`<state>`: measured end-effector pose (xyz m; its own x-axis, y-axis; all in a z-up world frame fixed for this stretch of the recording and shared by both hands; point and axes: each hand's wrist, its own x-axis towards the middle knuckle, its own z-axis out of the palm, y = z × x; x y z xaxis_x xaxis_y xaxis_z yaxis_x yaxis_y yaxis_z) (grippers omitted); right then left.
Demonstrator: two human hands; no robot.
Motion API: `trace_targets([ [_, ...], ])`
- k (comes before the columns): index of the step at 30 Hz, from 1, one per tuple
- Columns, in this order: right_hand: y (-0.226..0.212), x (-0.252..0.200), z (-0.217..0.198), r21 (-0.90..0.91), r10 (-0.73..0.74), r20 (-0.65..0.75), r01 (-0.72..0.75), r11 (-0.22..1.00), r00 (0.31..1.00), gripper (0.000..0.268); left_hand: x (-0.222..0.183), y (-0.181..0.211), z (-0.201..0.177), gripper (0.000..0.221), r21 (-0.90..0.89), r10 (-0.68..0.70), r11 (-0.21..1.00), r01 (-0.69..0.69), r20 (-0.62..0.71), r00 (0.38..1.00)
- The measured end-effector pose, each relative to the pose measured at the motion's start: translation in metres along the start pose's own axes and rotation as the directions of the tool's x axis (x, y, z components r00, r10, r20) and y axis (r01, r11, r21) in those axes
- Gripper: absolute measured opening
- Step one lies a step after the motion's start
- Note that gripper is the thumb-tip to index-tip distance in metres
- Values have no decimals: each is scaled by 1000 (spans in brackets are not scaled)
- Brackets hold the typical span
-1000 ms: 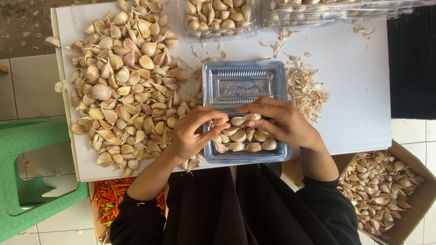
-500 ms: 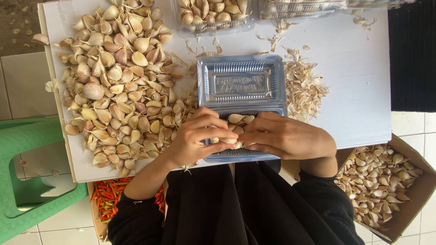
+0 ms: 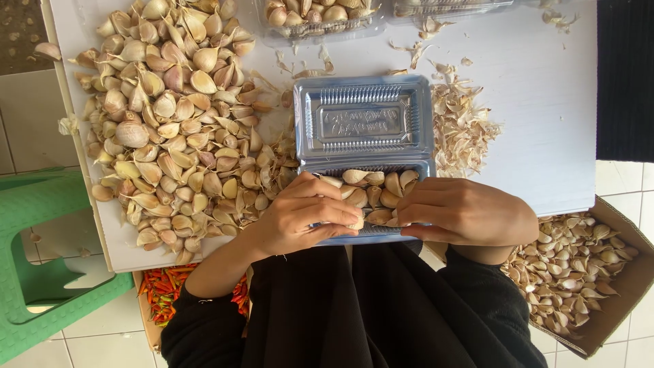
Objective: Packing garlic cloves into plastic containers from a large pile
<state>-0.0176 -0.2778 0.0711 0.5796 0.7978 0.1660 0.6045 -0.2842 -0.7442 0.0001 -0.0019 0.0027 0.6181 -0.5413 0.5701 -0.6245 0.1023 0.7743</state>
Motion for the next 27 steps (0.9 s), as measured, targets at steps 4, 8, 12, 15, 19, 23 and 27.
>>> trace_targets([
  [4,8,-13,2,-27,-63,65,65,998,996,17,-7,-6,-8,25,30,65,997,-71,148,987],
  [8,5,-3,4,-81,-73,23,74,994,997,17,-1,-3,-3,19,6,38,999,-39,78,996],
  [12,3,-2,1,-19,-54,0,54,998,999,15,4,2,0,13,9,-5,1000,4,25,1000],
  [15,7,-4,1,-48,-47,20,48,998,999,13,8,17,2,12,-23,-61,998,63,76,995],
  [19,11,-7,4,-63,-44,-5,44,997,999,11,7,21,14,9,27,-121,993,118,132,984],
  [23,8,-5,3,-86,-6,-46,3,996,999,10,14,27,19,8,41,-176,984,171,194,965],
  [27,8,-5,3,-85,8,-37,-11,996,999,10,13,28,21,8,94,-189,981,169,285,940],
])
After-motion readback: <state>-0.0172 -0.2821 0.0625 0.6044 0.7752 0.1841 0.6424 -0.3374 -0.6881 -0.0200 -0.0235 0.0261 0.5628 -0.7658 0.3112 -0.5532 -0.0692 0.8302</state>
